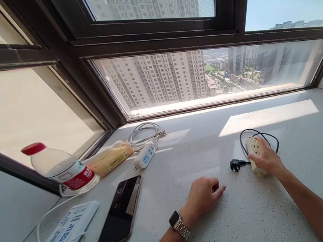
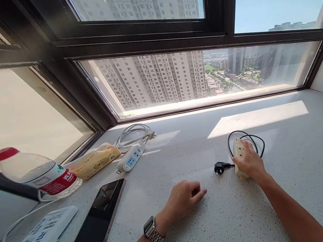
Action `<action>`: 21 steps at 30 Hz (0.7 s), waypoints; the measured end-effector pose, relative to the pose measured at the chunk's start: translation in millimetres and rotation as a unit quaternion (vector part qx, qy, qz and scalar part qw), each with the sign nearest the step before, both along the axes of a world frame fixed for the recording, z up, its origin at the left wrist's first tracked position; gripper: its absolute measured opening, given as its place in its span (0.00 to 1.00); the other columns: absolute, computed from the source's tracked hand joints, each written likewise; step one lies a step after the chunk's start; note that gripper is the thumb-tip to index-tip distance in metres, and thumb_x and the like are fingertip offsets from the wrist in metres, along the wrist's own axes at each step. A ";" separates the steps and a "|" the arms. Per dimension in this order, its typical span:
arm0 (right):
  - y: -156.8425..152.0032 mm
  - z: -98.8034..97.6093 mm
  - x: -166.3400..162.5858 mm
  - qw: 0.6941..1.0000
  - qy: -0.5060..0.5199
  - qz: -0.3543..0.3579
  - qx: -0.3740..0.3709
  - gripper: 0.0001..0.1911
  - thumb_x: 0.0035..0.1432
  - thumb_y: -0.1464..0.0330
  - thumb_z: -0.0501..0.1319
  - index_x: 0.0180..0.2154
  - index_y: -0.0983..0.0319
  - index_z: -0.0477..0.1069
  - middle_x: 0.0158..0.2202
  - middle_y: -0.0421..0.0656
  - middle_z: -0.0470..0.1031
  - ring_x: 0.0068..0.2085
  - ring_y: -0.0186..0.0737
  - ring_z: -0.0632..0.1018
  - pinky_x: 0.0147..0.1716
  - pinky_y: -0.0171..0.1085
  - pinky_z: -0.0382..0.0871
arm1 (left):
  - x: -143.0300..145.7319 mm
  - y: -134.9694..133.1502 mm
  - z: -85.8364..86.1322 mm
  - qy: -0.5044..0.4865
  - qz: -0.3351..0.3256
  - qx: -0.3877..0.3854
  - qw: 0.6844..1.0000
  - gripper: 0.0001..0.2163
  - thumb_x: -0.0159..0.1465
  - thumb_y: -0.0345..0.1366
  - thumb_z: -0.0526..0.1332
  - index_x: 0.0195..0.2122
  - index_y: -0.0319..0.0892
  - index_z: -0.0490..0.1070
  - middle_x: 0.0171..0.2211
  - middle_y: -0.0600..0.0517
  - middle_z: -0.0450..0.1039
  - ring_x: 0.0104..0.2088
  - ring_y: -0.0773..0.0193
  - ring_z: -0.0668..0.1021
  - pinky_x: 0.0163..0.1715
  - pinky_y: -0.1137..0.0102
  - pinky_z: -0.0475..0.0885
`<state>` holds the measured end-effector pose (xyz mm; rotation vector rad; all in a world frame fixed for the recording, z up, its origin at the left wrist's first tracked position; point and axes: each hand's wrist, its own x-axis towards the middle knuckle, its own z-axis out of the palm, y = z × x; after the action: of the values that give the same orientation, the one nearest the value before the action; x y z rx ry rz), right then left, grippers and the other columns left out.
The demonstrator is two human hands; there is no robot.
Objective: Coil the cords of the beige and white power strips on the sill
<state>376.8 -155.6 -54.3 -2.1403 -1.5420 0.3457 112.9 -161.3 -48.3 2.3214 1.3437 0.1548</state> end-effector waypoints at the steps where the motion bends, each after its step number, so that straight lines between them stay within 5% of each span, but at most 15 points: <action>1: 0.0 -0.5 0.3 1.000 -0.001 0.001 0.000 0.39 0.54 0.53 0.52 0.65 0.58 0.47 0.61 0.51 0.59 0.47 0.50 0.74 0.25 0.36 0.66 | 0.0 -0.1 0.2 -0.001 -0.001 0.002 1.000 0.19 0.62 0.48 0.53 0.21 0.40 0.65 0.19 0.54 0.63 0.21 0.70 0.62 0.24 0.72 0.51; 21: 8.9 -0.3 19.1 0.999 0.016 -0.048 0.002 0.40 0.56 0.45 0.47 0.62 0.62 0.53 0.57 0.54 0.65 0.51 0.55 0.72 0.31 0.41 0.68 | 0.0 -0.5 0.0 0.001 0.001 -0.002 1.000 0.19 0.62 0.48 0.53 0.22 0.40 0.64 0.20 0.54 0.64 0.21 0.70 0.62 0.24 0.72 0.52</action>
<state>395.9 -146.7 -54.6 -2.1879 -1.4151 0.3418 112.9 -161.8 -48.3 2.3183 1.3469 0.1502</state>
